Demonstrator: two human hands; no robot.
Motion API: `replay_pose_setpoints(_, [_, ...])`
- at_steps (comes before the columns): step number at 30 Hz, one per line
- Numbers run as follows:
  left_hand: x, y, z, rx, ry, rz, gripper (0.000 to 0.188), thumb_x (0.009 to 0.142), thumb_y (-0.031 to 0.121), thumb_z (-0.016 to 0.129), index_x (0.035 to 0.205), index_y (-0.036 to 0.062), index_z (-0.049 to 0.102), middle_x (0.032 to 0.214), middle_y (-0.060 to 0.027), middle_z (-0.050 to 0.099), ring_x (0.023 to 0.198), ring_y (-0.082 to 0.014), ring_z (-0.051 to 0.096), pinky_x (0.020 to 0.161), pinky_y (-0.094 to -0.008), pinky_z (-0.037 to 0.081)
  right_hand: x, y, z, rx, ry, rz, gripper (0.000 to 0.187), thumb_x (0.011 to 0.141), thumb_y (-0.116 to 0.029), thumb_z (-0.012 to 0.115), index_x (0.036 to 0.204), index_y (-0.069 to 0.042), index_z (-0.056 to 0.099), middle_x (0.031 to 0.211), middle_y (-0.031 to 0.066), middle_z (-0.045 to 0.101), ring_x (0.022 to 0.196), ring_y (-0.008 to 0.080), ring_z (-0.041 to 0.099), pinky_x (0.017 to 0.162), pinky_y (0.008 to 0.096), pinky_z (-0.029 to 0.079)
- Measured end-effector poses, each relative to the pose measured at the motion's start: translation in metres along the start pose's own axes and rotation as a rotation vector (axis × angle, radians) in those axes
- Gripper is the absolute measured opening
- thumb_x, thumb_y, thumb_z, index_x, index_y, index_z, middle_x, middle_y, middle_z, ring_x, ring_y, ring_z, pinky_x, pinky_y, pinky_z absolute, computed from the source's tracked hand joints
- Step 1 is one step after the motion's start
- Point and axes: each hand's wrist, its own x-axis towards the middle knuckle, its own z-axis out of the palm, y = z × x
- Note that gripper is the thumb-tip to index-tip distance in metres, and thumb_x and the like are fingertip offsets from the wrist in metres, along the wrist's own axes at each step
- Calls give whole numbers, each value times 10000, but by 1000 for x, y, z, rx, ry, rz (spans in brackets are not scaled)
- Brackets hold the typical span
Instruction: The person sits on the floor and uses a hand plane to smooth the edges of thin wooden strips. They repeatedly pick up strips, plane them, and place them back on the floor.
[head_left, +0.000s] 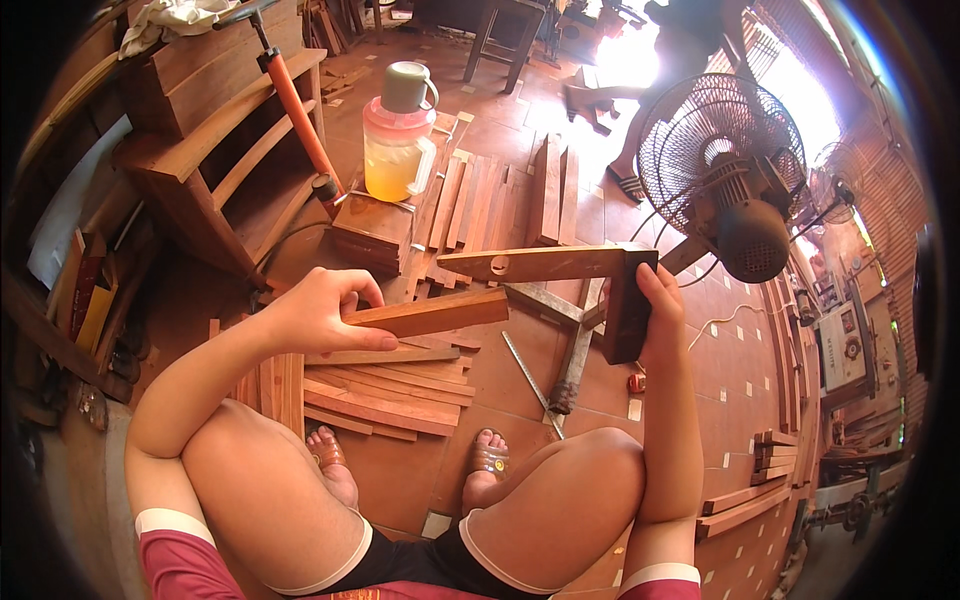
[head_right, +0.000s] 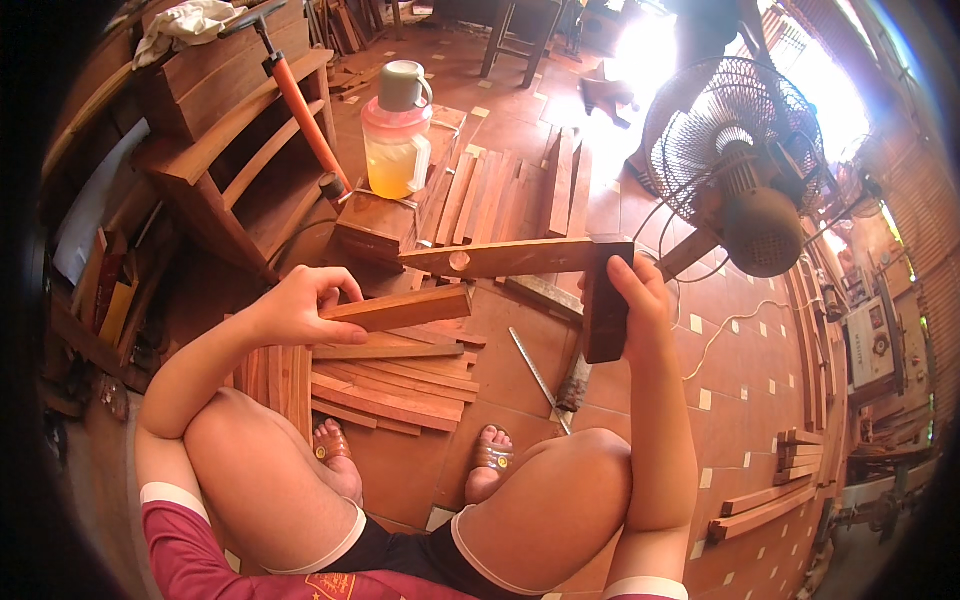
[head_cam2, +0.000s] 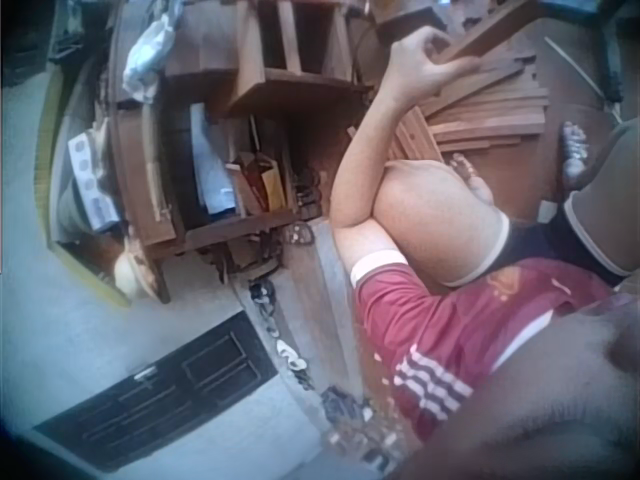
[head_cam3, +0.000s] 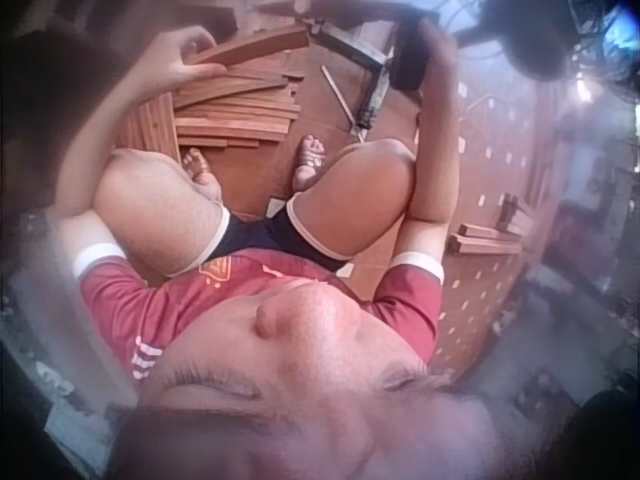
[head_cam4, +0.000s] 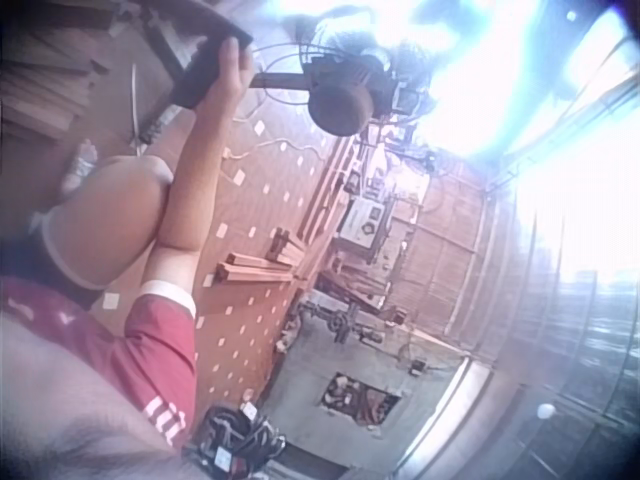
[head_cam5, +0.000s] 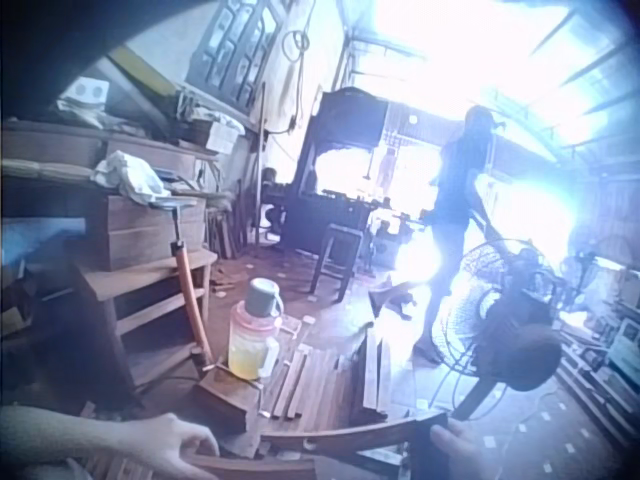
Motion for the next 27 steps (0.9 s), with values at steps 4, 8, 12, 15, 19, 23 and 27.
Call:
replay_pose_setpoints(4, [-1, 4, 1, -3, 3, -35, 474, 743, 359, 893, 1016, 42, 669, 557, 22, 516, 504, -35, 460, 506, -240, 339, 1, 2, 4, -2, -3, 1, 335, 965, -309, 648, 1087, 3, 632, 863, 110, 691, 693, 140, 654, 590, 271, 531])
replay_pose_setpoints(8, [-2, 5, 1, -24, 5, -43, 473, 747, 358, 890, 1020, 42, 666, 555, 35, 493, 510, -33, 438, 504, -242, 324, 2, 5, 7, -17, -31, 4, 358, 966, -311, 643, 1138, 2, 626, 881, 103, 690, 712, 139, 655, 610, 269, 531])
replay_pose_setpoints(12, [0, 5, 2, -28, 2, -35, 475, 749, 358, 888, 1022, 42, 663, 551, 42, 469, 509, -31, 415, 502, -249, 314, 4, 7, 6, -23, -86, 21, 399, 965, -310, 632, 1207, 6, 602, 909, 110, 689, 741, 152, 661, 647, 283, 546])
replay_pose_setpoints(15, [1, 1, 2, -20, -13, -14, 539, 751, 396, 886, 1039, 12, 643, 558, 10, 514, 478, -55, 500, 459, -247, 372, 3, 7, 15, -23, -84, 25, 373, 958, -318, 659, 1151, 0, 640, 899, 88, 693, 723, 124, 644, 633, 260, 522])
replay_pose_setpoints(19, [0, 2, 3, -63, -19, -24, 619, 745, 425, 887, 1091, -12, 619, 560, -9, 537, 456, -71, 540, 445, -243, 402, 3, 11, 22, -76, -93, 70, 375, 949, -322, 684, 1143, -2, 665, 907, 69, 697, 744, 106, 637, 663, 255, 513])
replay_pose_setpoints(23, [0, 4, 3, -68, 17, -16, 666, 743, 435, 885, 1137, -20, 599, 571, -11, 540, 455, -72, 533, 448, -244, 402, 4, 18, 28, -100, -147, 76, 374, 949, -307, 676, 1150, 5, 632, 927, 110, 700, 770, 146, 673, 673, 287, 553])
replay_pose_setpoints(27, [0, 3, 2, -126, -3, -75, 686, 743, 435, 885, 1161, -24, 592, 595, -20, 552, 462, -76, 534, 447, -247, 406, 3, 16, 33, -72, -198, 112, 372, 954, -290, 688, 1179, 5, 664, 933, 56, 702, 837, 104, 646, 755, 256, 515])
